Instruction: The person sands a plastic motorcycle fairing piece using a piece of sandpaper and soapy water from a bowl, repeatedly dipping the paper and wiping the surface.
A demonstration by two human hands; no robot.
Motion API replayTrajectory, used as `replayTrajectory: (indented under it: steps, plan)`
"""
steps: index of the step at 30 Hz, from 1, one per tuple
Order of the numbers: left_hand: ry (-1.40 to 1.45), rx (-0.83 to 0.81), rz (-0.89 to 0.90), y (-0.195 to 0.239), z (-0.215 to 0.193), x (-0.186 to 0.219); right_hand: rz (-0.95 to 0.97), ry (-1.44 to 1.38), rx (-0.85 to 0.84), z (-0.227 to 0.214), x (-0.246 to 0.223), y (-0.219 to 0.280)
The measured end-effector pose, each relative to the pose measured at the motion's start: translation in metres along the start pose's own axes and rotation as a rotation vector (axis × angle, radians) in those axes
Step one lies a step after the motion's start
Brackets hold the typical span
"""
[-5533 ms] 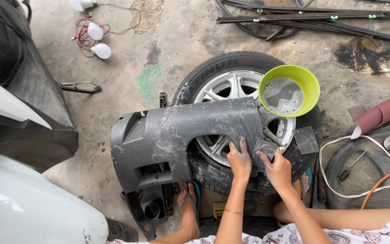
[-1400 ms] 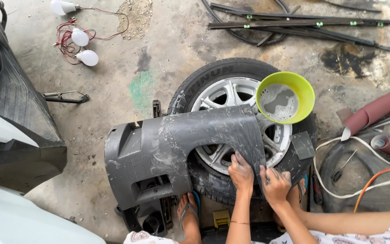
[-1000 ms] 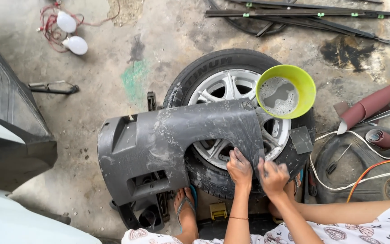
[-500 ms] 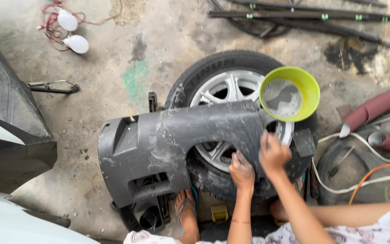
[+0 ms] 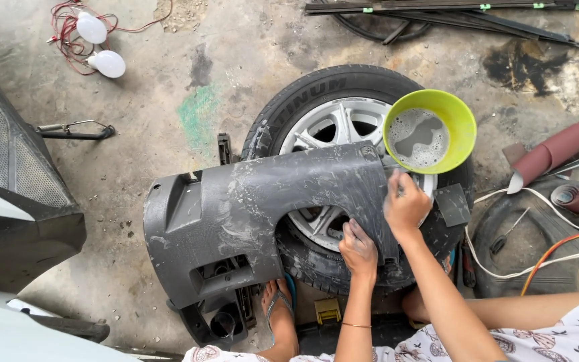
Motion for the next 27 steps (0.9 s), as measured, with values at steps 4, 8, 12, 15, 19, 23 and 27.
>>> replayTrajectory:
  steps: [4, 8, 12, 15, 19, 23, 27]
  plan:
    - [-0.011, 0.019, 0.006, 0.002, -0.004, 0.001, -0.007, 0.024, -0.058, -0.039, -0.012, 0.072]
    - [0.02, 0.006, 0.02, 0.0, -0.005, 0.011, -0.084, -0.02, -0.049, -0.041, -0.01, 0.079]
    - [0.005, -0.009, 0.034, -0.002, -0.008, 0.014, -0.025, -0.077, -0.059, -0.007, -0.015, -0.026]
    - [0.001, -0.002, 0.022, 0.0, -0.001, 0.001, -0.025, 0.018, -0.155, -0.002, -0.013, 0.01]
    - [-0.003, 0.003, 0.014, -0.002, -0.01, 0.012, -0.064, -0.072, -0.174, -0.041, -0.003, 0.102]
    - [0.009, -0.015, 0.0, 0.0, -0.007, 0.006, -0.06, 0.018, -0.163, 0.004, -0.002, 0.025]
    - [0.029, -0.03, 0.005, 0.0, -0.007, 0.009, 0.008, -0.102, -0.269, 0.029, -0.014, -0.031]
Point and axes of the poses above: each hand's wrist, its own y-axis away from the middle knuckle, its own z-axis out of the palm, x = y × z, the point moved 8 cm from there along -y, towards the middle knuckle, and after that the axes turned 15 degrees about -z, right-handed, at the moved point
